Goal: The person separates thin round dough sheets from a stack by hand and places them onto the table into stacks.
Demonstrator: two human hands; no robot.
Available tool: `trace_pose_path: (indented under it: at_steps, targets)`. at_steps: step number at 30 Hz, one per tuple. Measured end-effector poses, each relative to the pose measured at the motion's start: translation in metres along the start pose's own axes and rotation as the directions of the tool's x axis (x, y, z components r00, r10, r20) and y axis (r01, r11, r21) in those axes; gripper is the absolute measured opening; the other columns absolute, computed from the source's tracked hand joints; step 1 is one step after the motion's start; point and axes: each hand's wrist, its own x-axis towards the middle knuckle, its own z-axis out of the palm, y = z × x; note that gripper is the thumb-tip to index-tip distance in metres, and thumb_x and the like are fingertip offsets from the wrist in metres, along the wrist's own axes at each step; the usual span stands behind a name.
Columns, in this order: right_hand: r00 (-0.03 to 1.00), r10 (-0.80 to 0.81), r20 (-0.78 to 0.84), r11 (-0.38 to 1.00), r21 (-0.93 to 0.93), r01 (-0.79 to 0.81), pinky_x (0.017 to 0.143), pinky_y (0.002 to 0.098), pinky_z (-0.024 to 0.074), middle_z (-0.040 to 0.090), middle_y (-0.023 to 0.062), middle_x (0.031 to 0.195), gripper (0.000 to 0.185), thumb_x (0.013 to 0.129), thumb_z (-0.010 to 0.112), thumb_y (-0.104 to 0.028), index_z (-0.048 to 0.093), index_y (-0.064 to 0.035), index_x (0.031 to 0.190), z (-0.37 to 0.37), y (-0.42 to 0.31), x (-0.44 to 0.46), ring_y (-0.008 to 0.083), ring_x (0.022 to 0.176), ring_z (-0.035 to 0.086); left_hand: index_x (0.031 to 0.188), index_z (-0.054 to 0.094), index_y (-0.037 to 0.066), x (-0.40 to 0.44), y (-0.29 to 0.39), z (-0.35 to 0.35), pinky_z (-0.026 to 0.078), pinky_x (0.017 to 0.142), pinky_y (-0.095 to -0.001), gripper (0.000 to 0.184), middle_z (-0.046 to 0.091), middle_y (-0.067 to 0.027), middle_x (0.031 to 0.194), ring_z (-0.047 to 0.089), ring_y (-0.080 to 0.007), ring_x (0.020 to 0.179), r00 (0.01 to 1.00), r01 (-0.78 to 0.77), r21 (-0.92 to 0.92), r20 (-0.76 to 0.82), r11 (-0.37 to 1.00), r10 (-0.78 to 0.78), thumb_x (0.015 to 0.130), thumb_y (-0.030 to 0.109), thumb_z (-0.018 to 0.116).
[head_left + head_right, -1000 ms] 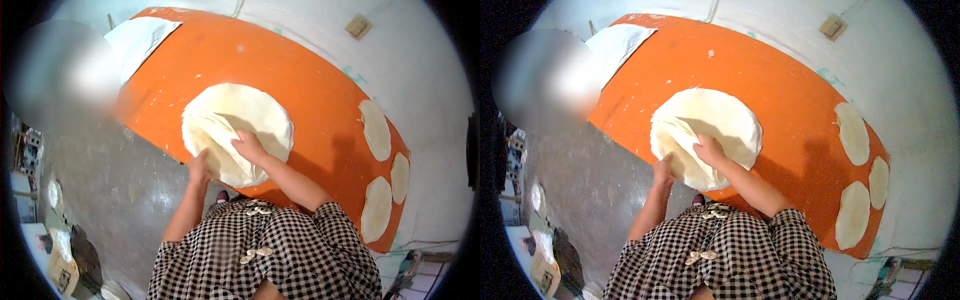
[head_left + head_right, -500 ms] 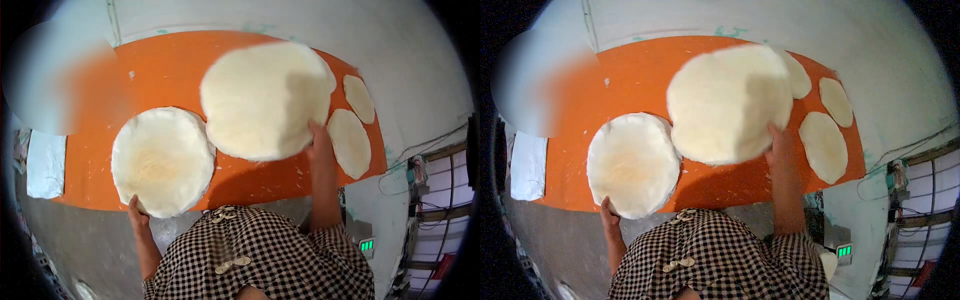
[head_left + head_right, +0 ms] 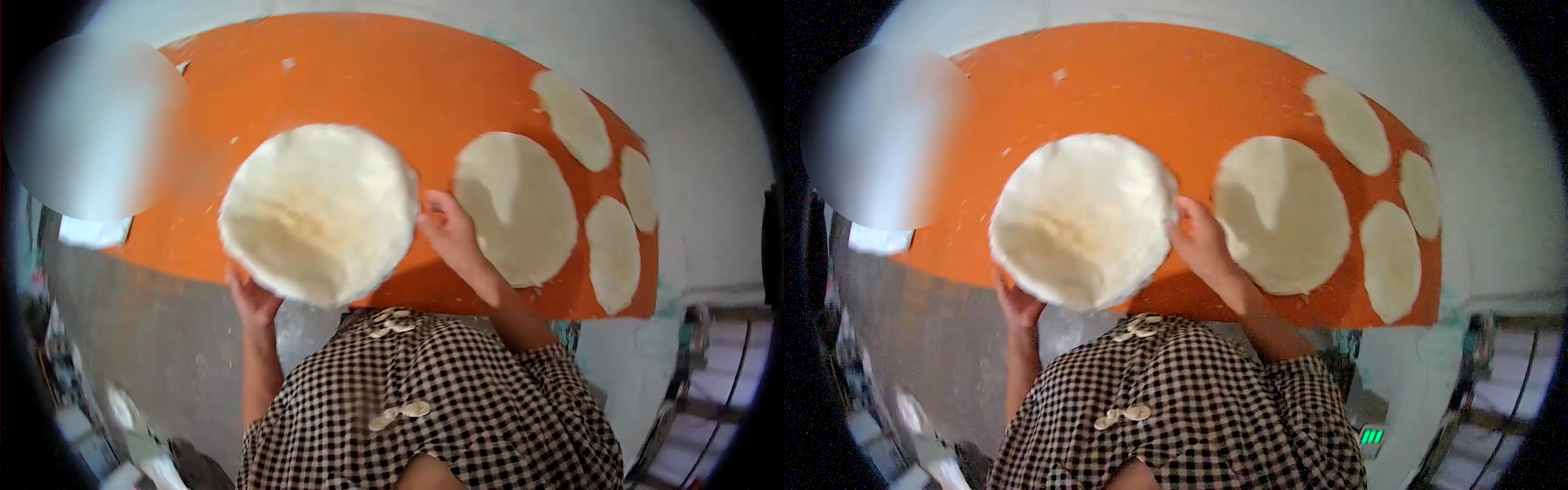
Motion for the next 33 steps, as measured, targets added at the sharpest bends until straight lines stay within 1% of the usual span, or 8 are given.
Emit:
trace_pose_path:
  at_steps: [2, 5, 7, 10, 13, 20, 29, 33]
  targets:
    - [0.956, 0.073, 0.285, 0.997, -0.037, -0.065, 0.086, 0.0332, 0.0417, 0.053, 0.0169, 0.112, 0.058, 0.073, 0.066, -0.022, 0.041, 0.0005, 0.120, 0.076, -0.034, 0.011, 0.0253, 0.102, 0.052, 0.127, 0.039, 0.011, 0.013, 0.004, -0.017, 0.030, 0.096, -0.0515, 0.066, 0.039, -0.0110, 0.131, 0.038, -0.0305, 0.118, 0.999, -0.014, 0.061, 0.053, 0.998, 0.011, 0.078, 0.053, 0.051]
    - [0.779, 0.007, 0.627, 0.963, -0.214, 0.163, 0.097, 0.0382, 0.0332, 0.038, 0.0258, 0.125, 0.090, 0.064, 0.068, -0.038, 0.022, 0.0018, 0.131, 0.152, -0.075, 0.019, 0.0339, 0.116, 0.040, 0.122, 0.044, 0.010, 0.021, 0.008, -0.008, 0.040, 0.088, -0.0464, 0.053, 0.047, -0.0091, 0.121, 0.045, -0.0275, 0.111, 0.992, -0.050, 0.169, 0.120, 0.984, 0.030, 0.081, 0.041, 0.054]
    - [0.787, -0.047, 0.616, 0.909, -0.301, 0.290, 0.095, 0.0385, 0.0348, 0.041, 0.0261, 0.122, 0.088, 0.065, 0.067, -0.035, 0.023, 0.0045, 0.130, 0.175, -0.076, 0.019, 0.0343, 0.113, 0.043, 0.123, 0.041, 0.009, 0.024, 0.001, 0.005, 0.044, 0.083, -0.0417, 0.054, 0.047, -0.0117, 0.117, 0.048, -0.0250, 0.106, 0.989, -0.144, 0.181, 0.001, 0.973, 0.146, 0.082, 0.041, 0.054]
    - [0.704, 0.170, 0.690, 0.978, -0.206, -0.035, 0.090, 0.0379, 0.0388, 0.048, 0.0239, 0.114, 0.079, 0.068, 0.063, -0.029, 0.027, 0.0073, 0.128, 0.169, -0.080, 0.023, 0.0332, 0.106, 0.049, 0.124, 0.040, 0.009, 0.021, 0.002, 0.002, 0.039, 0.091, -0.0439, 0.056, 0.046, -0.0116, 0.122, 0.046, -0.0274, 0.111, 0.995, -0.063, 0.215, 0.085, 0.975, 0.045, 0.081, 0.042, 0.055]
    - [0.634, 0.156, 0.757, 0.936, 0.091, -0.339, 0.086, 0.0314, 0.0419, 0.051, 0.0180, 0.111, 0.065, 0.074, 0.058, -0.016, 0.029, 0.0054, 0.127, 0.172, -0.046, 0.030, 0.0243, 0.102, 0.052, 0.125, 0.038, 0.008, 0.027, -0.001, -0.007, 0.038, 0.092, -0.0448, 0.062, 0.045, -0.0125, 0.123, 0.047, -0.0283, 0.110, 0.988, -0.139, 0.275, 0.107, 0.951, 0.113, 0.079, 0.045, 0.058]
    - [0.787, 0.064, 0.613, 0.992, -0.126, 0.017, 0.080, 0.0361, 0.0442, 0.056, 0.0189, 0.104, 0.056, 0.073, 0.057, -0.024, 0.040, 0.0017, 0.119, 0.181, -0.054, 0.010, 0.0291, 0.093, 0.056, 0.127, 0.032, 0.010, 0.021, -0.003, -0.001, 0.041, 0.088, -0.0440, 0.059, 0.049, -0.0102, 0.117, 0.049, -0.0250, 0.107, 0.972, -0.233, 0.374, 0.054, 0.898, 0.230, 0.082, 0.037, 0.057]
    - [0.763, 0.156, 0.628, 0.962, -0.271, 0.026, 0.074, 0.0363, 0.0449, 0.059, 0.0173, 0.092, 0.042, 0.073, 0.060, -0.027, 0.051, 0.0015, 0.103, 0.175, -0.069, 0.014, 0.0293, 0.082, 0.058, 0.119, 0.039, 0.014, 0.018, -0.016, 0.000, 0.040, 0.085, -0.0407, 0.046, 0.048, -0.0042, 0.113, 0.046, -0.0198, 0.105, 0.972, -0.201, 0.417, -0.030, 0.886, 0.234, 0.082, 0.033, 0.059]
    - [0.647, 0.212, 0.732, 0.939, 0.031, -0.343, 0.065, 0.0255, 0.0444, 0.058, 0.0056, 0.080, 0.029, 0.079, 0.059, -0.018, 0.053, 0.0015, 0.099, 0.164, -0.034, 0.026, 0.0103, 0.072, 0.054, 0.120, 0.038, 0.014, 0.018, -0.027, 0.007, 0.040, 0.085, -0.0398, 0.048, 0.049, -0.0042, 0.113, 0.046, -0.0194, 0.106, 0.969, -0.211, 0.372, -0.042, 0.904, 0.244, 0.082, 0.032, 0.059]
